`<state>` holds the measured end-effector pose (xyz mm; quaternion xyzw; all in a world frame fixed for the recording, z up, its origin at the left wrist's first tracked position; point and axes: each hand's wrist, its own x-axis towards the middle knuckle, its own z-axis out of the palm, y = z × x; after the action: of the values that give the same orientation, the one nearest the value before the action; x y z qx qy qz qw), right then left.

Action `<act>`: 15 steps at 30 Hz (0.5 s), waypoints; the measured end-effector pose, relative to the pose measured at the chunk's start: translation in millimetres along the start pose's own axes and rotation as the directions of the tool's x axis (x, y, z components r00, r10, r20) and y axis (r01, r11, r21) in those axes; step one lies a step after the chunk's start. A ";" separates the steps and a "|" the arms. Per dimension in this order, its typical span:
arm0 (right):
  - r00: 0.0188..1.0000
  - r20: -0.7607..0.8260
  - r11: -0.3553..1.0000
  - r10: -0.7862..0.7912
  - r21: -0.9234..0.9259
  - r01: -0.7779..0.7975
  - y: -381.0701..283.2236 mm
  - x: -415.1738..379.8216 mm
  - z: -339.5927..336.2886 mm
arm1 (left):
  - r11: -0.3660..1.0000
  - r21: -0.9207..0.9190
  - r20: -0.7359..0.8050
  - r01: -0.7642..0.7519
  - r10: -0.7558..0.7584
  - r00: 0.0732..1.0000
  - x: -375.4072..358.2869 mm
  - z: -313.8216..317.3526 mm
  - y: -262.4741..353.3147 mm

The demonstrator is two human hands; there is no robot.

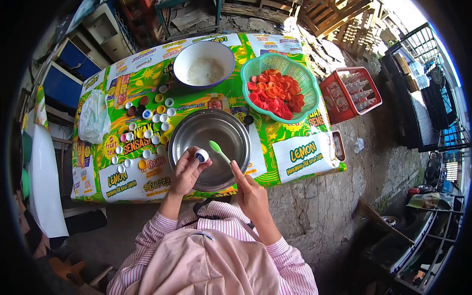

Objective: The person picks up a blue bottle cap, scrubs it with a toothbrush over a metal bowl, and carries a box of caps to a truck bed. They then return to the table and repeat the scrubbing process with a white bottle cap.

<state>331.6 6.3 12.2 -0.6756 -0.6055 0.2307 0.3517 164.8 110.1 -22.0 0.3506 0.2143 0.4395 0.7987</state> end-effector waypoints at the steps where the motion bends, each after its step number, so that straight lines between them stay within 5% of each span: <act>1: 1.000 -0.002 1.000 0.000 -0.001 0.000 0.4 -0.9 -1.0 | 1.000 0.027 0.003 -0.004 0.004 1.000 0.3 -1.2 0.2; 4: 0.994 0.034 0.993 -0.106 0.049 0.105 -0.7 -9.3 3.2 | 0.999 0.040 0.012 -0.007 0.006 1.000 0.6 0.9 2.5; 9: 0.999 -0.044 0.998 -0.012 0.066 0.015 -2.5 -3.9 0.7 | 0.981 0.194 0.023 -0.024 0.020 1.000 2.0 -0.2 4.1; 11: 0.993 0.091 0.997 -0.081 -0.008 0.082 -6.8 -6.9 0.5 | 0.992 0.118 0.025 -0.049 0.047 0.999 2.5 4.0 8.1; 15: 0.999 -0.014 0.999 -0.035 0.016 0.036 -9.2 -1.9 -0.6 | 0.980 0.195 0.045 -0.032 0.023 0.999 6.0 1.4 14.3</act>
<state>325.7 4.5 19.3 -0.6635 -0.6130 0.2245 0.3655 161.0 120.0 -10.5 0.4396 0.2346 0.4198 0.7586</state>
